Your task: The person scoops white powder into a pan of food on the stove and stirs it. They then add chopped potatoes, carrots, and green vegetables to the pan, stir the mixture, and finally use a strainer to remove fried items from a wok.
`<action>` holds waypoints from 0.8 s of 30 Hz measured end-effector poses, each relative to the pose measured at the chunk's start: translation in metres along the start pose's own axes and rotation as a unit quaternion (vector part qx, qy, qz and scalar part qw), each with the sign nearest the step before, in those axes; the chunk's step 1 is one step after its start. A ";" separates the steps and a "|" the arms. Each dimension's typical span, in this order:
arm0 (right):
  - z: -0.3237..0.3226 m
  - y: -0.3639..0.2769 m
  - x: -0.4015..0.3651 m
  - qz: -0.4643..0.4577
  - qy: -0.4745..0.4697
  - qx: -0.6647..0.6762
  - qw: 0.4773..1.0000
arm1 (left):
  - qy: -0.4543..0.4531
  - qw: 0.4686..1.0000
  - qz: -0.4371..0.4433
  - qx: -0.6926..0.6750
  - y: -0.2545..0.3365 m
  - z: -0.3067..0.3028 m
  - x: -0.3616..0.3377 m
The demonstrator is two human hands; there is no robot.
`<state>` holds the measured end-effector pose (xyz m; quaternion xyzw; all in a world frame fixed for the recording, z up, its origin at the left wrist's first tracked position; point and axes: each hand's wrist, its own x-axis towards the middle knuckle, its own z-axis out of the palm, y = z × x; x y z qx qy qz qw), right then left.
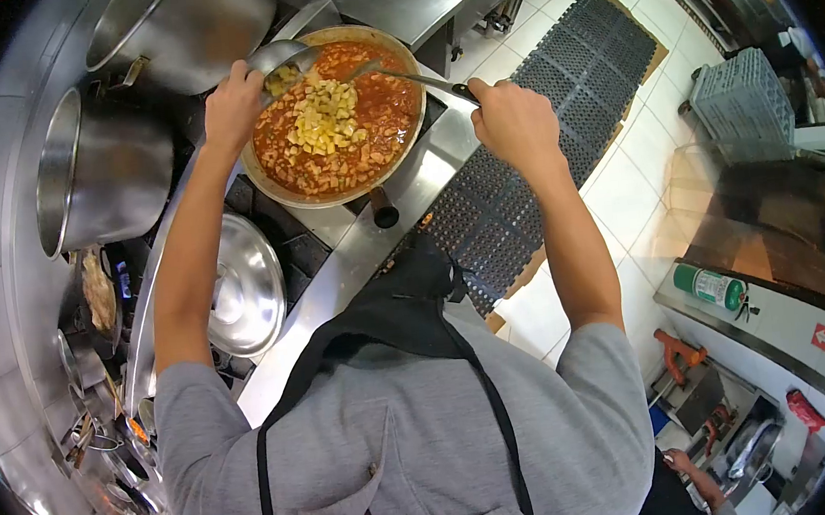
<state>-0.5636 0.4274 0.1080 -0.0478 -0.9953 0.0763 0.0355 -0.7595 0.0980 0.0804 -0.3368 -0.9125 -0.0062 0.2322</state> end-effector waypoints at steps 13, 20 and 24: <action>-0.024 0.021 0.009 -0.031 0.014 0.008 0.999 | 0.008 0.997 -0.052 -0.058 -0.020 -0.005 -0.014; 0.008 0.032 0.020 -0.009 -0.009 0.063 0.998 | 0.081 0.977 -0.158 -0.120 -0.049 0.010 -0.018; 0.022 0.032 0.028 -0.040 0.013 0.172 0.984 | -0.005 0.958 -0.239 -0.156 -0.067 0.007 -0.015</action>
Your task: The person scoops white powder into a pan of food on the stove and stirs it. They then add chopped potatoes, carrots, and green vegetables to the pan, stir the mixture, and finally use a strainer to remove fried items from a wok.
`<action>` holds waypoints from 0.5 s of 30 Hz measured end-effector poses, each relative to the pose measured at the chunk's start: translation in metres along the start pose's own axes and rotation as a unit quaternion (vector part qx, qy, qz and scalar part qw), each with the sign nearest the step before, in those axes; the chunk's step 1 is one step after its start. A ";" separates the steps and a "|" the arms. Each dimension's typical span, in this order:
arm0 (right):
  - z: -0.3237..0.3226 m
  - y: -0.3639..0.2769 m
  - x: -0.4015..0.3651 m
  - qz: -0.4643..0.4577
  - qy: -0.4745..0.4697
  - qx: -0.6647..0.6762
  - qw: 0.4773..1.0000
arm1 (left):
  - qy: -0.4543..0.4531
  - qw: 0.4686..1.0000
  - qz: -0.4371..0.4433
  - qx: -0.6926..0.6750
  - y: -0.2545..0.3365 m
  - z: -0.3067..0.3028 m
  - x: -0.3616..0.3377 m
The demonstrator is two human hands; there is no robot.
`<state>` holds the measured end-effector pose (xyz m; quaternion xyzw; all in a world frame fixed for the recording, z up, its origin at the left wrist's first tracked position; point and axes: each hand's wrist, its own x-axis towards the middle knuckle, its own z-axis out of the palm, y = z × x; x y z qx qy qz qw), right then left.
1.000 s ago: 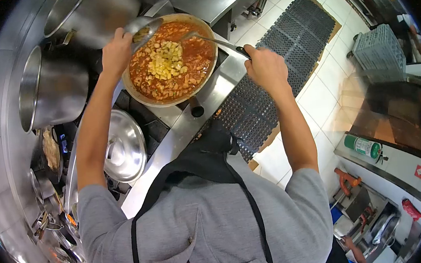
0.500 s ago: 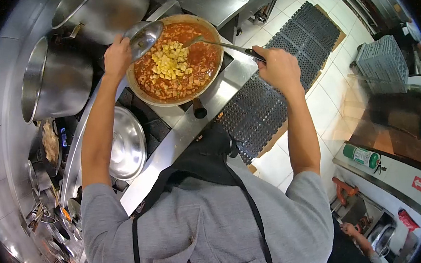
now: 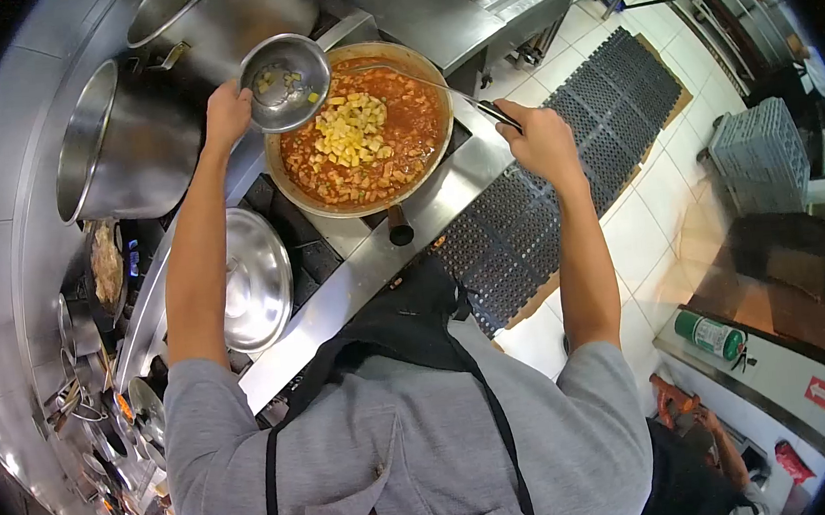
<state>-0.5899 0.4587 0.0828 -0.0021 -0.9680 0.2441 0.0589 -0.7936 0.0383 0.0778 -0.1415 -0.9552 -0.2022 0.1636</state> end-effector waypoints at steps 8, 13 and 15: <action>0.027 -0.019 0.067 -0.090 0.024 0.026 0.995 | -0.213 0.953 -0.071 -0.203 0.030 -0.020 0.019; 0.028 -0.001 0.072 -0.142 -0.021 0.011 0.990 | -0.096 0.978 0.182 -0.035 0.019 -0.014 0.029; 0.021 -0.007 0.069 -0.164 0.011 -0.011 0.986 | -0.118 0.981 0.151 -0.013 0.019 -0.017 0.029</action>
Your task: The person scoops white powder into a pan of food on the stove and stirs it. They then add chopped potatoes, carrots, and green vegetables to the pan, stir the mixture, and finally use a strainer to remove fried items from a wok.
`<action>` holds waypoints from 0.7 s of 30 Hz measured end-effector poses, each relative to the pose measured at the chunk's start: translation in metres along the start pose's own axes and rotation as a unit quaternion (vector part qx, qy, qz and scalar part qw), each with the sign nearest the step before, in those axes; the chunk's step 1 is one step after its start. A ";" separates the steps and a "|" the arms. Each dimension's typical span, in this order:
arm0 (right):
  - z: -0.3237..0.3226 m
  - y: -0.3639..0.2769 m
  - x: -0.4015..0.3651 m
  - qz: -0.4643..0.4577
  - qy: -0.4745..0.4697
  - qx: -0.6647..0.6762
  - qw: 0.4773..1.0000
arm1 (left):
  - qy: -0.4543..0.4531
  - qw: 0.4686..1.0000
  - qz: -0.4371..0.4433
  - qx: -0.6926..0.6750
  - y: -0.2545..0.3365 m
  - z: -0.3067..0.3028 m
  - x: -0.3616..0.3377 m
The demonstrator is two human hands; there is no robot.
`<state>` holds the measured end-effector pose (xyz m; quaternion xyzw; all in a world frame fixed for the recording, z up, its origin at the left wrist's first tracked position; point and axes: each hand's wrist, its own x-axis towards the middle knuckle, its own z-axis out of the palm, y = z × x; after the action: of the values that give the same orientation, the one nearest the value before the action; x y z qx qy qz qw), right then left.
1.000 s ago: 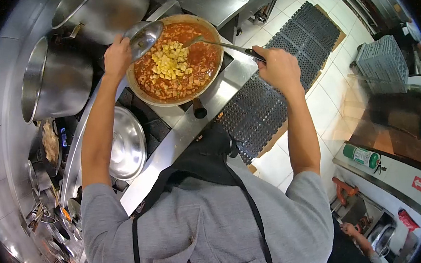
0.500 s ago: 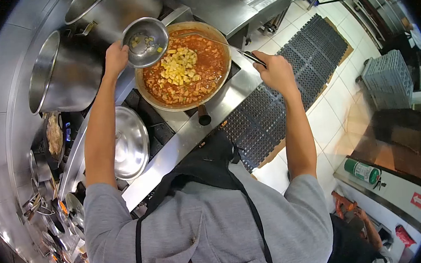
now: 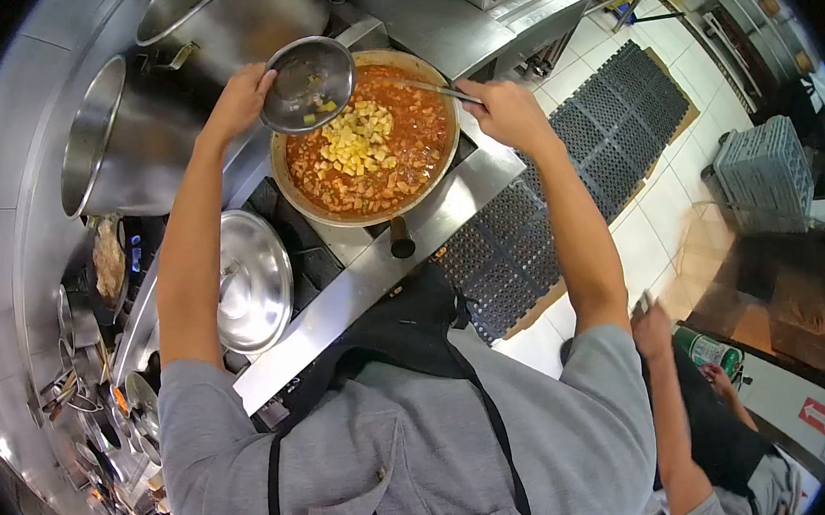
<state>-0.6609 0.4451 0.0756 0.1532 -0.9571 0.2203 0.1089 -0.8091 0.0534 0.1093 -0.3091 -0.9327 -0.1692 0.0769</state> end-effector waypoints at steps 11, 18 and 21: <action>0.004 -0.012 -0.015 0.080 -0.029 0.020 0.996 | 0.063 0.997 -0.003 0.050 0.026 0.026 0.007; 0.002 0.003 -0.044 0.105 -0.107 0.143 0.978 | 0.106 0.989 -0.086 0.049 0.051 0.025 0.005; -0.001 -0.002 -0.057 0.112 -0.116 0.136 0.977 | 0.154 0.979 -0.116 0.063 0.033 0.024 -0.016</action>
<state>-0.6072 0.4577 0.0612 0.0834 -0.9353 0.3402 -0.0504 -0.7774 0.0787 0.0916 -0.1637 -0.9479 -0.1638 0.2186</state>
